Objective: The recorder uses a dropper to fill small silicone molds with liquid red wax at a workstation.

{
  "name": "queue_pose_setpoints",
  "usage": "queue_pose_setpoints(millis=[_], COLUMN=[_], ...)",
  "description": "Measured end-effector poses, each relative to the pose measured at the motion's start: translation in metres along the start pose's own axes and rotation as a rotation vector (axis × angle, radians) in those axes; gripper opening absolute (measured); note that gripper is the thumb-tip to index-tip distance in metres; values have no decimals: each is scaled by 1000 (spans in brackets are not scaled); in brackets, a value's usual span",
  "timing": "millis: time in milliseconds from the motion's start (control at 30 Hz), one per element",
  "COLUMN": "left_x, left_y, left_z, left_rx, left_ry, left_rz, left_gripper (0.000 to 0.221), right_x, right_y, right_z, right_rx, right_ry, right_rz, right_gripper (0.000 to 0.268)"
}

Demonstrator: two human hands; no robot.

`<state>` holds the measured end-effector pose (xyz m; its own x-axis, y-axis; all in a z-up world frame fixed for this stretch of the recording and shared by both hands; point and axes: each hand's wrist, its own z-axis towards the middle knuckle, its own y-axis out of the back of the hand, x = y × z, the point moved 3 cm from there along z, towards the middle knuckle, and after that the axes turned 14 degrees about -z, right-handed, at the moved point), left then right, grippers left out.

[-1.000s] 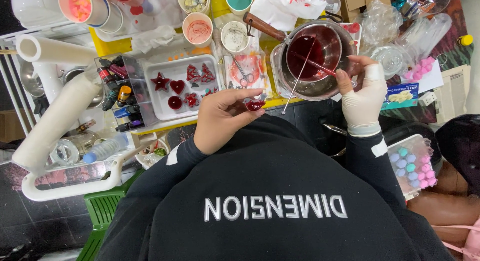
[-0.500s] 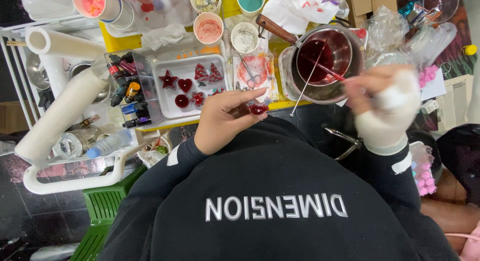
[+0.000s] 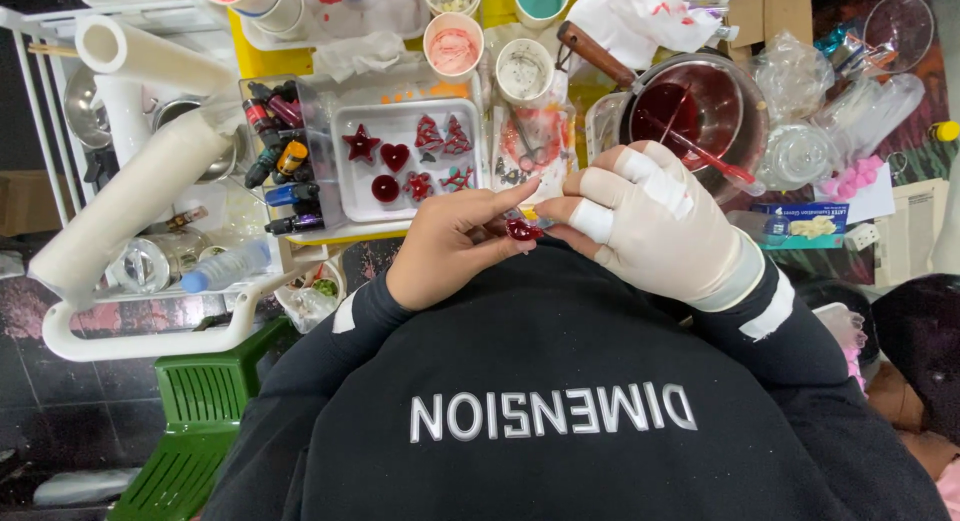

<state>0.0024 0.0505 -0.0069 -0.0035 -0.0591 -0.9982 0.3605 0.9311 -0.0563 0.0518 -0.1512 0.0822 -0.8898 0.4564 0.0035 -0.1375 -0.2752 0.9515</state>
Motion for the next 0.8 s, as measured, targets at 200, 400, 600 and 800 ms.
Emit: queue_pose_setpoints(millis=[200,400,600,800], left_x=[7,14,29,30], left_y=[8,19,29,48], left_z=[-13,-21,-31,-34], left_rx=[-3,57,26,-68], left_ry=[28,97,101,151], left_rz=[-30,35,-10,-89], left_gripper=[66,72,73,70], right_x=[12,25,35,37], right_y=[-9,-21,-37,-45], right_z=[8,17,18,18], right_rx=[51,60,92,38], right_ry=[-4,84,12,-48], right_rz=[16,-54,12,69], right_gripper=[26,21,20,21])
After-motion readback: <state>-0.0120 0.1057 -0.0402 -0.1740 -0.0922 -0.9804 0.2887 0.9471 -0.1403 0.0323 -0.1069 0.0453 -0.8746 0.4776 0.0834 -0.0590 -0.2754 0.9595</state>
